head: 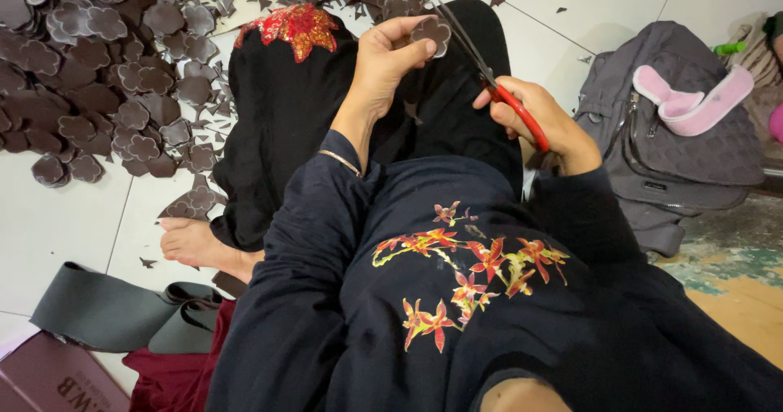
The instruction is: The person sits on the floor and uses red-handled scissors to cut flower-shaped pieces from a sheet of brown material. They hold the material with the left hand and cut with the right, placing finished pieces into a growing pile on the floor.
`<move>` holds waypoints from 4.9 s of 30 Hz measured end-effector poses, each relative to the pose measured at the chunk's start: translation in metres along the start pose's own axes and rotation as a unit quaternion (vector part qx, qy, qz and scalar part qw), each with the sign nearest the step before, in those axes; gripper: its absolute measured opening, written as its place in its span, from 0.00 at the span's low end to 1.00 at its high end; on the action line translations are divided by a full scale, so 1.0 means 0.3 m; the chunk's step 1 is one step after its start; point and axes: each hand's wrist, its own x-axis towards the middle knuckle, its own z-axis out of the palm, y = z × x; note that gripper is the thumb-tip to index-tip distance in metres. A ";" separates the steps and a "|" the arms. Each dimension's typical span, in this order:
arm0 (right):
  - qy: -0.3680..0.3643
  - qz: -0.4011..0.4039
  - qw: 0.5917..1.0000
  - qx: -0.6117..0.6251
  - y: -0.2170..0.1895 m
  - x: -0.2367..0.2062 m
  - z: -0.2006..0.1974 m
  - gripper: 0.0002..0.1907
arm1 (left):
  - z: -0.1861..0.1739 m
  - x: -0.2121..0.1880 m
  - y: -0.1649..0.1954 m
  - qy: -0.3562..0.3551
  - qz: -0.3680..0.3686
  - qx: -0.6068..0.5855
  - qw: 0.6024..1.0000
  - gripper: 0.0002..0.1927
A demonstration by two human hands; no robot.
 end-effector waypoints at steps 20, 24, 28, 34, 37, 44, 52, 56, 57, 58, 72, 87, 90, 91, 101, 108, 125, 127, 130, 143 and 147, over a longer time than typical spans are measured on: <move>-0.031 0.043 0.998 0.029 0.023 -0.016 -0.041 0.29 | 0.006 -0.013 0.021 -0.017 -0.010 0.019 1.000 0.13; -0.021 0.054 0.998 0.034 0.038 -0.016 -0.038 0.27 | 0.002 -0.009 0.019 -0.018 -0.004 0.028 0.999 0.13; -0.031 0.023 0.998 0.045 0.041 -0.021 -0.039 0.24 | 0.001 -0.009 0.015 -0.020 -0.001 0.035 0.999 0.12; 0.007 0.117 0.993 0.028 0.020 -0.020 -0.021 0.13 | 0.002 -0.013 0.009 -0.028 -0.006 0.015 0.999 0.12; 0.030 0.150 0.988 0.019 0.019 -0.011 -0.012 0.12 | 0.002 -0.008 0.008 -0.020 -0.009 0.024 0.999 0.12; -0.001 0.043 0.984 0.173 0.078 -0.004 -0.005 0.31 | -0.002 0.003 0.015 0.024 -0.047 -0.057 0.997 0.08; -0.011 0.048 0.989 0.142 0.114 0.006 0.012 0.38 | -0.018 0.010 0.007 0.070 -0.070 -0.091 0.991 0.05; -0.007 0.055 0.988 0.145 0.114 0.013 0.023 0.37 | -0.026 0.021 -0.001 0.077 -0.057 -0.095 0.991 0.07; -0.008 0.056 0.989 0.140 0.114 0.013 0.026 0.36 | -0.027 0.023 -0.003 0.077 -0.059 -0.109 0.989 0.08; -0.007 0.056 0.989 0.136 0.114 0.014 0.030 0.36 | -0.024 0.024 -0.001 0.076 -0.061 -0.122 0.988 0.09; -0.001 0.051 0.986 0.158 0.080 0.027 0.119 0.28 | -0.028 0.014 0.002 0.085 -0.033 -0.103 0.991 0.12; 0.009 -0.007 0.998 0.058 0.027 0.039 0.139 0.24 | -0.012 0.010 -0.001 0.038 -0.024 -0.127 0.991 0.13; 0.008 0.000 0.998 0.066 0.028 0.039 0.128 0.25 | -0.012 0.006 0.001 0.027 -0.019 -0.115 0.993 0.14; 0.007 -0.002 0.998 0.063 0.028 0.038 0.123 0.25 | -0.012 0.005 0.003 0.023 -0.016 -0.113 0.993 0.14; 0.000 0.005 0.996 0.088 0.042 0.052 0.120 0.28 | -0.003 -0.004 0.017 0.016 -0.006 -0.075 0.997 0.13; -0.002 0.023 0.994 0.110 0.050 0.054 0.125 0.33 | -0.004 -0.003 0.018 0.016 -0.005 -0.076 0.997 0.13; -0.015 0.000 0.991 0.136 0.043 0.047 0.117 0.40 | 0.001 -0.001 0.018 0.015 -0.013 -0.067 0.998 0.13; -0.013 0.004 0.990 0.138 0.047 0.050 0.117 0.42 | 0.002 0.000 0.019 0.014 -0.013 -0.070 0.997 0.13; -0.005 0.015 0.991 0.131 0.051 0.051 0.122 0.42 | 0.000 -0.003 0.019 0.003 -0.005 -0.067 0.998 0.12; 0.026 0.014 0.991 0.129 0.066 0.045 0.136 0.43 | -0.009 0.002 0.006 0.010 -0.020 -0.066 0.998 0.13; 0.042 0.040 0.989 0.133 0.081 0.052 0.135 0.44 | -0.009 0.006 0.001 0.017 -0.016 -0.059 0.998 0.13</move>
